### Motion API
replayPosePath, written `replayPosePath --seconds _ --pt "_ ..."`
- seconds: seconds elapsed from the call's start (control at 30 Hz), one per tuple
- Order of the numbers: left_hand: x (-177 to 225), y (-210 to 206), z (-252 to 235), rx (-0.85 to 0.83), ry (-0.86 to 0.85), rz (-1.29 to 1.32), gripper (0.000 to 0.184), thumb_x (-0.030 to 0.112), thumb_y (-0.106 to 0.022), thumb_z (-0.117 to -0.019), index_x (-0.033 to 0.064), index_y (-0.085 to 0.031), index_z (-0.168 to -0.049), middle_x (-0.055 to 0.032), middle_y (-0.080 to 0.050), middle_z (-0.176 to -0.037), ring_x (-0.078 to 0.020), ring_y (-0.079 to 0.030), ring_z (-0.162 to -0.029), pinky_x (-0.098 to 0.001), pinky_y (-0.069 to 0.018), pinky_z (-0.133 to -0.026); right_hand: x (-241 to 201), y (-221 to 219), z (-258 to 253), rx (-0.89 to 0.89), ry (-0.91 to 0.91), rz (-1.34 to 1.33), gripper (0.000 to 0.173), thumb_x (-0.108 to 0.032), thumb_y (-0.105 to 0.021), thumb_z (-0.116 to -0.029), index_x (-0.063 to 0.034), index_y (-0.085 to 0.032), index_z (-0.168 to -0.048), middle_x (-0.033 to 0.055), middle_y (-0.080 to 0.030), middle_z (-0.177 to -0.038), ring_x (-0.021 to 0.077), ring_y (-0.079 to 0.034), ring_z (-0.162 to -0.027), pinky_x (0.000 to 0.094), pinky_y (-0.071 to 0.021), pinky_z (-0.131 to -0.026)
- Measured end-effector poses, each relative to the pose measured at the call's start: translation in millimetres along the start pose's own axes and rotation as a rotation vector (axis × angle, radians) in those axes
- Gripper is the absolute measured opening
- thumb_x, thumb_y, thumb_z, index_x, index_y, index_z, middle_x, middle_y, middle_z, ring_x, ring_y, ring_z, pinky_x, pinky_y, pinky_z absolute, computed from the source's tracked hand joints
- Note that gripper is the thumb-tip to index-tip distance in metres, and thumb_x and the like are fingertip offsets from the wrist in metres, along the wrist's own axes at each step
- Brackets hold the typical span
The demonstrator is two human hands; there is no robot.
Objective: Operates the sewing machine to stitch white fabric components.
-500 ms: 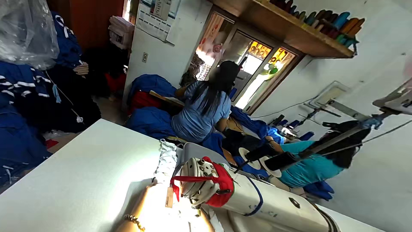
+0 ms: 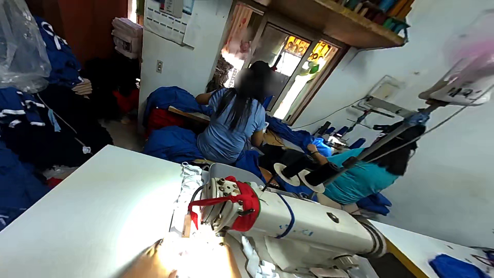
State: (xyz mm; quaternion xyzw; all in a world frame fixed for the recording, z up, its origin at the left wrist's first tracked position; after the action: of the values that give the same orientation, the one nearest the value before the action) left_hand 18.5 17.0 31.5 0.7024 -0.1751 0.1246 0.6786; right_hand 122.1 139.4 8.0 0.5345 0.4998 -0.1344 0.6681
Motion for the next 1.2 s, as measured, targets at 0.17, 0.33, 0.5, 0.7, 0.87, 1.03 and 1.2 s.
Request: replayPosePath --seconds 0.17,0.33,0.5,0.7,0.87,1.03,1.2 --pt "8 -12 -25 0.208 -0.418 0.080 0.013 0.013 -0.064 -0.0866 0.0016 -0.069 -0.083 -0.0169 -0.069 -0.091 -0.0353 -0.069 -0.089 -0.0527 -0.0541 -0.079 -27 -3 11 -0.133 0.332 0.120 0.017 -0.005 -0.064 -0.0910 0.0078 -0.074 -0.094 0.0195 -0.073 -0.086 0.0260 -0.071 -0.081 0.0407 -0.0576 -0.080" --pt "-7 0 -29 0.214 -0.382 0.291 0.014 0.015 -0.066 -0.0917 0.0026 -0.071 -0.087 -0.0132 -0.071 -0.086 -0.0274 -0.070 -0.085 -0.0451 -0.0552 -0.078 -38 -12 20 -0.349 0.660 0.029 0.015 0.004 -0.059 -0.0877 0.0096 -0.072 -0.090 0.0215 -0.072 -0.090 0.0293 -0.071 -0.089 0.0411 -0.0556 -0.087" --pt "-40 -6 -30 0.294 -0.003 0.354 0.031 0.022 -0.060 -0.0978 -0.0057 -0.073 -0.092 -0.0217 -0.069 -0.085 -0.0332 -0.069 -0.084 -0.0467 -0.0554 -0.078 -26 -15 15 -0.230 0.696 0.128 0.014 -0.007 -0.068 -0.0903 0.0025 -0.078 -0.093 0.0193 -0.074 -0.098 0.0296 -0.071 -0.099 0.0416 -0.0555 -0.094" --pt "-42 -8 -27 0.341 0.040 0.268 0.030 0.027 -0.062 -0.0976 0.0025 -0.080 -0.094 -0.0186 -0.074 -0.088 -0.0329 -0.072 -0.087 -0.0504 -0.0561 -0.082 -33 -13 30 -0.020 0.868 0.381 0.015 -0.010 -0.070 -0.0864 -0.0051 -0.081 -0.095 0.0158 -0.077 -0.100 0.0313 -0.071 -0.103 0.0418 -0.0532 -0.099" --pt "-37 -20 -27 0.292 -0.032 0.085 0.029 0.031 -0.056 -0.1018 0.0114 -0.077 -0.100 -0.0114 -0.075 -0.094 -0.0344 -0.071 -0.096 -0.0530 -0.0571 -0.079 -39 -13 36 0.033 0.984 0.450 0.013 -0.009 -0.068 -0.0864 -0.0085 -0.081 -0.089 0.0102 -0.077 -0.090 0.0267 -0.073 -0.094 0.0400 -0.0546 -0.095" --pt "-25 -12 -24 0.418 -0.112 -0.058 0.023 0.024 -0.057 -0.0994 0.0134 -0.077 -0.098 -0.0084 -0.076 -0.093 -0.0316 -0.073 -0.090 -0.0518 -0.0590 -0.074 -39 -17 35 0.054 0.984 0.468 0.013 -0.013 -0.069 -0.0866 -0.0109 -0.081 -0.091 0.0088 -0.078 -0.093 0.0257 -0.073 -0.095 0.0404 -0.0559 -0.093" --pt "-26 -8 -23 0.505 -0.093 -0.123 0.025 0.025 -0.056 -0.0982 0.0163 -0.079 -0.097 -0.0073 -0.075 -0.085 -0.0315 -0.074 -0.085 -0.0507 -0.0594 -0.069 -39 -14 30 0.146 0.908 0.391 0.017 -0.013 -0.065 -0.0871 -0.0029 -0.079 -0.091 0.0135 -0.077 -0.091 0.0259 -0.074 -0.089 0.0359 -0.0587 -0.085"
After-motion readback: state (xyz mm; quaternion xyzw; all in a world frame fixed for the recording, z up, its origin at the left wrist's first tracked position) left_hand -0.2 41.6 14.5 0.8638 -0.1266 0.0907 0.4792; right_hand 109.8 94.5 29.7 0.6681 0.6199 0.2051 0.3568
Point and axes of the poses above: each hand's wrist, its own z-axis away from the middle knuckle, its own y-axis out of the back of the hand, x = y × z, the point moved 10 cm from there along -z, towards the middle knuckle
